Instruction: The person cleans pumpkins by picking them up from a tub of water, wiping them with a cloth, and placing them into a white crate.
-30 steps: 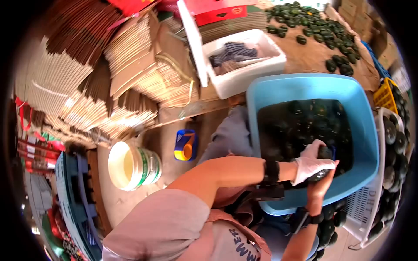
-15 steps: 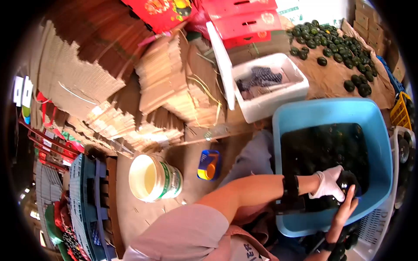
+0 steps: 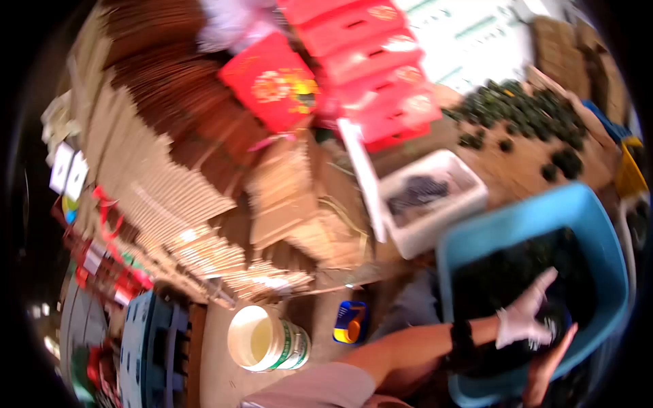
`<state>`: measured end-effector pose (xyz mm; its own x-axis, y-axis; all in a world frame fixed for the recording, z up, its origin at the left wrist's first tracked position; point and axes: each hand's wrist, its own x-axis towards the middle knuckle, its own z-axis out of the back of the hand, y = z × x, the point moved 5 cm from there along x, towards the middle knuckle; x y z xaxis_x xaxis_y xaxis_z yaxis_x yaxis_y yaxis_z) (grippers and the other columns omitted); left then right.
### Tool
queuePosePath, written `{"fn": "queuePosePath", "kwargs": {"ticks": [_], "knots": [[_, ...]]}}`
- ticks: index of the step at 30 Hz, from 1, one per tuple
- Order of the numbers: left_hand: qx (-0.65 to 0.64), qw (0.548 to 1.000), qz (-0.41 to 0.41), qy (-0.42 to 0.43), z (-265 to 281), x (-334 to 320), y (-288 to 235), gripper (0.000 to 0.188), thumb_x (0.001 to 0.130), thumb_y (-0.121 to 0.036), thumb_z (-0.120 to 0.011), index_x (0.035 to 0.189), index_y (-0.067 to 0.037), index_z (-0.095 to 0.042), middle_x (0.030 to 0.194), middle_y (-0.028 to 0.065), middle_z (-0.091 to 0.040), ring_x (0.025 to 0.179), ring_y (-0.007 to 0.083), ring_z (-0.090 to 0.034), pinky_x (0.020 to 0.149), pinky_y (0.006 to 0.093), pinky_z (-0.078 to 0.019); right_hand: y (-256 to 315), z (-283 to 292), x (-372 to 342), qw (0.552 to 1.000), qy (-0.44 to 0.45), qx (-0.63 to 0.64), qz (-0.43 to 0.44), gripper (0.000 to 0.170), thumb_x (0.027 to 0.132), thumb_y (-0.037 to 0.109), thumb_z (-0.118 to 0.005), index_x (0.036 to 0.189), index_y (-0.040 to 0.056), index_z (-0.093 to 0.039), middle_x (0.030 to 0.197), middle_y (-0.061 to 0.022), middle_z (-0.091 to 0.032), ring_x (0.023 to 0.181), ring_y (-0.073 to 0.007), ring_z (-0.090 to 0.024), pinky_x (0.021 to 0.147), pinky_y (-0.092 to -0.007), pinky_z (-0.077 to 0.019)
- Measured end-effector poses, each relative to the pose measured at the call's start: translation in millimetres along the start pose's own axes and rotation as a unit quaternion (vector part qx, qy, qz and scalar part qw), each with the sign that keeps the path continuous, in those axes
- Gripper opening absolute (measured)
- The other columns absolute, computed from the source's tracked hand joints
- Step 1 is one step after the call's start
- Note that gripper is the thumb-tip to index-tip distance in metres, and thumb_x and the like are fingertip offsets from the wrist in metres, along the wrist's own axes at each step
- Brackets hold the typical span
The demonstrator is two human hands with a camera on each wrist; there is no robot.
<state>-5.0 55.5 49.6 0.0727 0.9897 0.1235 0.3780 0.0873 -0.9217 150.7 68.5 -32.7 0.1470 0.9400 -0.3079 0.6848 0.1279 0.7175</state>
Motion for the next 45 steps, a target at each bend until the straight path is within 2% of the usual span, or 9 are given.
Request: {"fn": "queuePosePath", "kwargs": {"ticks": [1, 6, 13, 24, 25, 31, 33, 37, 45], "knots": [[-0.028, 0.997, -0.008, -0.076, 2, -1, 9, 0.098, 0.065, 0.001, -0.075, 0.148, -0.008, -0.024, 0.123, 0.0095, -0.048, 0.114, 0.0208, -0.048, 0.102, 0.0339, -0.0392, 0, -40, -16, 0.929, 0.336, 0.11, -0.111, 0.056, 0.098, 0.048, -0.044, 0.14, 0.0117, -0.042, 0.142, -0.0084, -0.044, 0.131, -0.0249, -0.042, 0.11, -0.0399, -0.0341], [0.196, 0.965, -0.122, -0.126, -3, 1, 9, 0.051, 0.086, -0.019, -0.063, 0.128, 0.001, -0.042, 0.118, 0.0132, -0.055, 0.107, 0.0235, -0.053, 0.096, 0.0363, -0.0436, -23, -48, -40, 0.951, 0.23, 0.186, -0.088, 0.043, 0.099, 0.038, -0.05, 0.133, 0.0116, -0.048, 0.134, -0.001, -0.052, 0.124, -0.0191, -0.047, 0.108, -0.0384, -0.0353], [0.034, 0.97, 0.145, 0.191, 3, 24, 3, 0.033, 0.079, -0.009, -0.073, 0.108, 0.0, -0.062, 0.099, 0.0077, -0.067, 0.09, 0.0145, -0.063, 0.082, 0.0288, -0.0515, 17, -27, -28, 0.958, 0.253, -0.123, -0.052, 0.038, 0.087, 0.018, -0.066, 0.119, -0.001, -0.058, 0.109, -0.0078, -0.066, 0.1, -0.0188, -0.062, 0.089, -0.0322, -0.0476], [0.005, 0.999, -0.05, -0.018, 11, 15, 72, 0.055, 0.091, -0.031, -0.065, 0.134, -0.005, -0.045, 0.113, 0.0036, -0.058, 0.102, 0.0119, -0.054, 0.084, 0.0269, -0.0471, -18, 6, 8, 0.97, 0.181, 0.142, -0.08, 0.055, 0.094, 0.047, -0.054, 0.131, 0.0058, -0.052, 0.129, -0.0061, -0.056, 0.119, -0.0218, -0.053, 0.104, -0.0373, -0.0403], [0.278, 0.959, -0.027, -0.055, 19, 21, 77, 0.057, 0.091, -0.036, -0.065, 0.134, -0.004, -0.046, 0.105, 0.0067, -0.059, 0.095, 0.0146, -0.057, 0.082, 0.0283, -0.0482, -10, 15, 15, 0.981, 0.165, 0.096, -0.043, 0.054, 0.094, 0.045, -0.056, 0.13, 0.0053, -0.052, 0.13, -0.0058, -0.056, 0.119, -0.0219, -0.054, 0.103, -0.0374, -0.0406], [-0.073, 0.903, 0.423, 0.022, 13, 1, 16, 0.081, 0.084, -0.074, -0.045, 0.108, 0.001, -0.062, 0.088, 0.0177, -0.067, 0.07, 0.0242, -0.064, 0.069, 0.0327, -0.0529, 14, 24, -10, 0.933, 0.127, -0.325, 0.089, 0.094, 0.07, 0.014, -0.086, 0.137, -0.0101, -0.024, 0.12, -0.017, -0.051, 0.104, -0.0183, -0.052, 0.093, -0.0354, -0.0438], [-0.183, 0.928, 0.3, 0.126, -7, 6, 23, 0.062, 0.091, -0.059, -0.051, 0.103, 0.0, -0.064, 0.086, 0.0123, -0.067, 0.074, 0.0201, -0.063, 0.072, 0.0289, -0.051, -15, 27, -16, 0.833, 0.23, -0.38, 0.329, 0.077, 0.068, 0.012, -0.087, 0.128, -0.0053, -0.044, 0.116, -0.0109, -0.056, 0.099, -0.0181, -0.056, 0.091, -0.0336, -0.046], [0.04, 0.993, 0.091, 0.066, -3, -4, -1, 0.042, 0.084, -0.023, -0.069, 0.116, 0.001, -0.057, 0.107, 0.0066, -0.06, 0.102, 0.0157, -0.056, 0.091, 0.0297, -0.0447, -8, -11, -21, 0.993, 0.092, -0.08, 0.003, 0.032, 0.089, 0.025, -0.068, 0.109, 0.0002, -0.06, 0.095, -0.0046, -0.065, 0.082, -0.0139, -0.063, 0.072, -0.0317, -0.052], [0.345, 0.926, 0.002, 0.15, 8, -29, 23, 0.064, 0.078, -0.019, -0.075, 0.13, -0.004, -0.043, 0.125, 0.0155, -0.055, 0.113, 0.028, -0.057, 0.096, 0.0349, -0.0453, 16, -25, -38, 0.924, 0.148, -0.346, -0.067, 0.045, 0.083, 0.038, -0.073, 0.102, -0.0015, -0.064, 0.09, -0.0098, -0.067, 0.078, -0.0159, -0.064, 0.069, -0.0311, -0.0516]]}}
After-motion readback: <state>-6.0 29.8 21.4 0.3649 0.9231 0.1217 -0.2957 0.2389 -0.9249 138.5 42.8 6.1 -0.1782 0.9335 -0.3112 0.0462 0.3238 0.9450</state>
